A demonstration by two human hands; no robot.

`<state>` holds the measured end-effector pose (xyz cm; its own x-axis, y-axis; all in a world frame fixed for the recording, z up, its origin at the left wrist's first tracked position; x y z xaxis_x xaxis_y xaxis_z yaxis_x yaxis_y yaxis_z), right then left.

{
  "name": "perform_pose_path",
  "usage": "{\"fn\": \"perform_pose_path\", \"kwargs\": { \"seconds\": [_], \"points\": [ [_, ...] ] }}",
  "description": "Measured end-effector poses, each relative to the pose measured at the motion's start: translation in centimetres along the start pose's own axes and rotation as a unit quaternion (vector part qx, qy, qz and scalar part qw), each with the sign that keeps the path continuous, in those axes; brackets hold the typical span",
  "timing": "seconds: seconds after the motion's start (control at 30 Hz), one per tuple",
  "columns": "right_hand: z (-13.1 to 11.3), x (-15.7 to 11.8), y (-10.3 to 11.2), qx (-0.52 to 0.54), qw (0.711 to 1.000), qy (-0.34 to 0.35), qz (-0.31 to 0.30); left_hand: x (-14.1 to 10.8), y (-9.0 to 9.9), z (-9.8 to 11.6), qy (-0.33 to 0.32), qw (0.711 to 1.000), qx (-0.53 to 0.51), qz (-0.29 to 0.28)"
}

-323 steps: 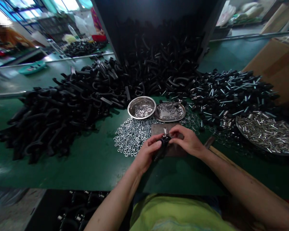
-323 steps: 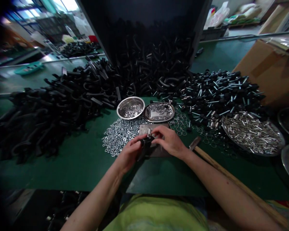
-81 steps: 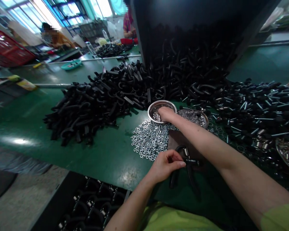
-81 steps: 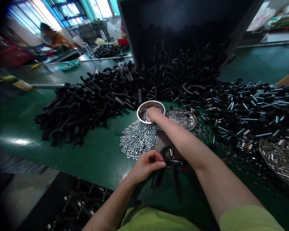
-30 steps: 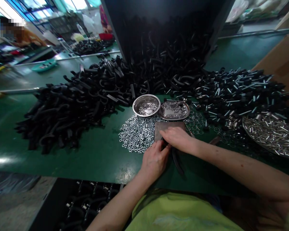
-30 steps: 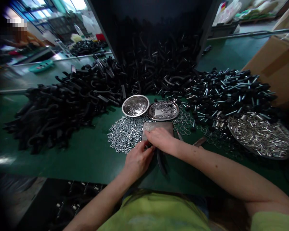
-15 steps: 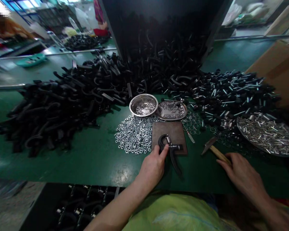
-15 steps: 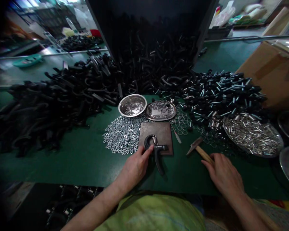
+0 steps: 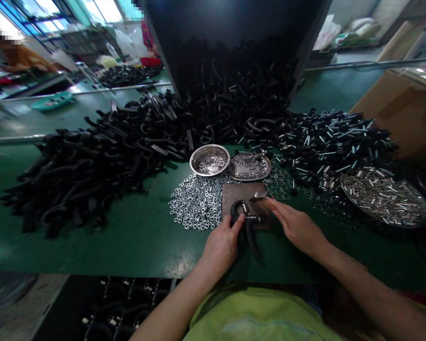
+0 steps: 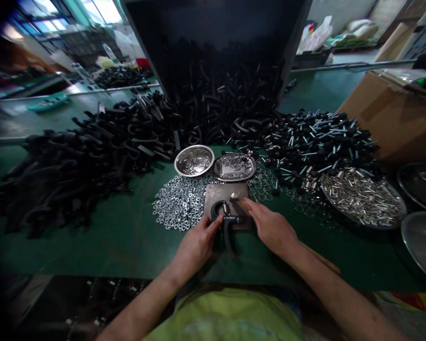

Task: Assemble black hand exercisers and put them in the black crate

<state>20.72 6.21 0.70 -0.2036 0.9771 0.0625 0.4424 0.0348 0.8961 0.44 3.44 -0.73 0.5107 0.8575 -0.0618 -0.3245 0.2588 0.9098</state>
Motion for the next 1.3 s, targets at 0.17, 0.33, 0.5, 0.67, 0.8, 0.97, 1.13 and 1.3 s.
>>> {"fn": "perform_pose_path", "kwargs": {
  "seconds": [0.17,0.33,0.5,0.67,0.8,0.97,1.13,1.3],
  "points": [
    [5.9,-6.3,1.4,-0.161,0.979,-0.073,0.103,-0.1,-0.1,-1.2,0.073,0.919,-0.375,0.099],
    [9.1,-8.3,2.0,-0.282,0.947,-0.085,0.132,-0.2,-3.1,0.8,0.236,0.633,-0.728,0.117],
    [5.9,-1.4,2.1,-0.120,0.986,0.004,0.118,-1.0,-2.3,2.9,0.233,0.617,-0.744,0.109],
    [1.3,9.4,0.1,-0.068,0.995,0.067,0.037,-0.3,1.6,1.5,0.147,0.772,-0.610,0.100],
    [0.1,15.7,-2.4,-0.121,0.990,0.061,-0.045,4.6,5.1,-1.9,0.033,0.927,-0.334,0.167],
    [0.1,17.7,-3.8,-0.126,0.988,0.052,-0.074,13.4,5.4,-5.2,-0.029,0.995,0.009,0.099],
    [0.6,17.3,-3.4,-0.095,0.992,0.032,-0.071,18.4,3.9,-5.5,-0.016,0.994,0.103,0.025],
    [1.2,17.0,-1.7,-0.034,0.998,-0.016,-0.044,19.3,3.4,-5.1,-0.008,0.993,0.116,0.031]
  ]
}}
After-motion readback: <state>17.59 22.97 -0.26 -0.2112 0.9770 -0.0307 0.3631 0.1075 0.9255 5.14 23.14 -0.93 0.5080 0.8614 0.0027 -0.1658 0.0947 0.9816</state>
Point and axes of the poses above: each hand's wrist, its own x-axis towards the middle knuckle, its own y-axis out of the back of the hand, z = x × y, the point moved 4 cm from there along x, towards the middle knuckle, and after that the axes turned 10 degrees about -y, right-handed, at the moved point
